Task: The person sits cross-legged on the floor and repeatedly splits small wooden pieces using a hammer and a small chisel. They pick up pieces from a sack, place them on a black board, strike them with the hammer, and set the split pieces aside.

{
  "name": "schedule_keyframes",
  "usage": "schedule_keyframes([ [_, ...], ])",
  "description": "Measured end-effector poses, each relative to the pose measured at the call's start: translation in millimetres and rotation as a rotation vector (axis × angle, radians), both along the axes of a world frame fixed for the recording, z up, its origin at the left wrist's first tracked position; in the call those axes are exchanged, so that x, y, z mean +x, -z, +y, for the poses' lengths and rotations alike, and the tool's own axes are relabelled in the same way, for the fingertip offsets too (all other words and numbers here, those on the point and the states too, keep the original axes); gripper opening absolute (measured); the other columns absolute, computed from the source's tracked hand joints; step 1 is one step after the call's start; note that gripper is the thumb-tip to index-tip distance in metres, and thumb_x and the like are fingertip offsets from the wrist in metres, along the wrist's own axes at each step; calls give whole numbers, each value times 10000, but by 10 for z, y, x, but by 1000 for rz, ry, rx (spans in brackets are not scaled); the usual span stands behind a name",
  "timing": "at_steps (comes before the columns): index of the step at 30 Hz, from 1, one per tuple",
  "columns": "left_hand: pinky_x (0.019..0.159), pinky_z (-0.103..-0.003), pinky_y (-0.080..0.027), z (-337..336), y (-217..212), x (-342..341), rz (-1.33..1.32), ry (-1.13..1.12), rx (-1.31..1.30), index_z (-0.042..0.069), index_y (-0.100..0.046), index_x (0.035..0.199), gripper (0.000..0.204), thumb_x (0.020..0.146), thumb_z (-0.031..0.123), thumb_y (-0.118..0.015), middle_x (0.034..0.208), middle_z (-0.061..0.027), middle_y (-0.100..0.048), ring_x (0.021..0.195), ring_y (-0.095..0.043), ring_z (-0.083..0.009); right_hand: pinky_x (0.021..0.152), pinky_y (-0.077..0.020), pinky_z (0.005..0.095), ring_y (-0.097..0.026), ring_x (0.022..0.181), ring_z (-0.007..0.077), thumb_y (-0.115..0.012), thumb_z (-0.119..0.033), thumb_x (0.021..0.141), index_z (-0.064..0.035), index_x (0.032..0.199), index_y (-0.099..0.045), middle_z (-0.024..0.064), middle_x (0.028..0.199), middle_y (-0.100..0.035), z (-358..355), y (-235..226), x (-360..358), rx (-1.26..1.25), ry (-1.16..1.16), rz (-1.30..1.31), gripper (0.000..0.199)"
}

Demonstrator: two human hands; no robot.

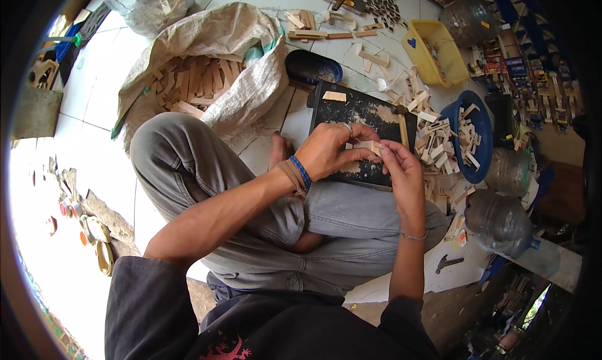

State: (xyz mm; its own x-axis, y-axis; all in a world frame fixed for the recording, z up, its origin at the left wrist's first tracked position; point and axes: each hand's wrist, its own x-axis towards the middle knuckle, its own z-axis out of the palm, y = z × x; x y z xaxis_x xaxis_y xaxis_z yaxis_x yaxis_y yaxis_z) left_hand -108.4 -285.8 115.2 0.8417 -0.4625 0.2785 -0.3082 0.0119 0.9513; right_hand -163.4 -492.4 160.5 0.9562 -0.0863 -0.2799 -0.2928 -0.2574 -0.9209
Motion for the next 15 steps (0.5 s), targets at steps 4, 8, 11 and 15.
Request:
schedule_keyframes([
  [4, 858, -360, -580, -7, 12, 16, -16, 9, -26, 26, -699, 1209, 327, 935, 185, -779, 1069, -147, -770, 1001, -764, -278, 716, -434, 187, -601, 878, 21, -651, -217, 1065, -16, 1237, -709, -7, 1032, -732, -11, 18, 10, 57, 40, 42, 271],
  [8, 861, -360, -584, -5, 20, 13, -25, -1, -25, 29, -696, 1225, 334, 934, 174, -774, 1082, -149, -770, 1011, -764, -277, 728, -456, 205, -597, 860, 41, -658, -177, 1056, 7, 1245, -704, 16, 1025, -724, -6, 26, 12, 84, 60, 31, 268],
  [11, 863, -359, -587, -9, 26, 17, -15, 0, -12, 27, -695, 1233, 342, 933, 171, -774, 1088, -152, -769, 1020, -764, -274, 727, -459, 207, -608, 867, 43, -655, -173, 1057, 5, 1244, -707, 17, 1007, -723, 0, 20, 12, 112, 74, 28, 263],
  [15, 863, -363, -588, -11, 35, 16, -25, -7, -7, 31, -696, 1230, 341, 930, 173, -776, 1087, -152, -769, 1017, -763, -283, 731, -457, 206, -608, 866, 44, -651, -174, 1059, 5, 1236, -712, 16, 991, -722, 3, 4, 7, 91, 69, 21, 258],
])
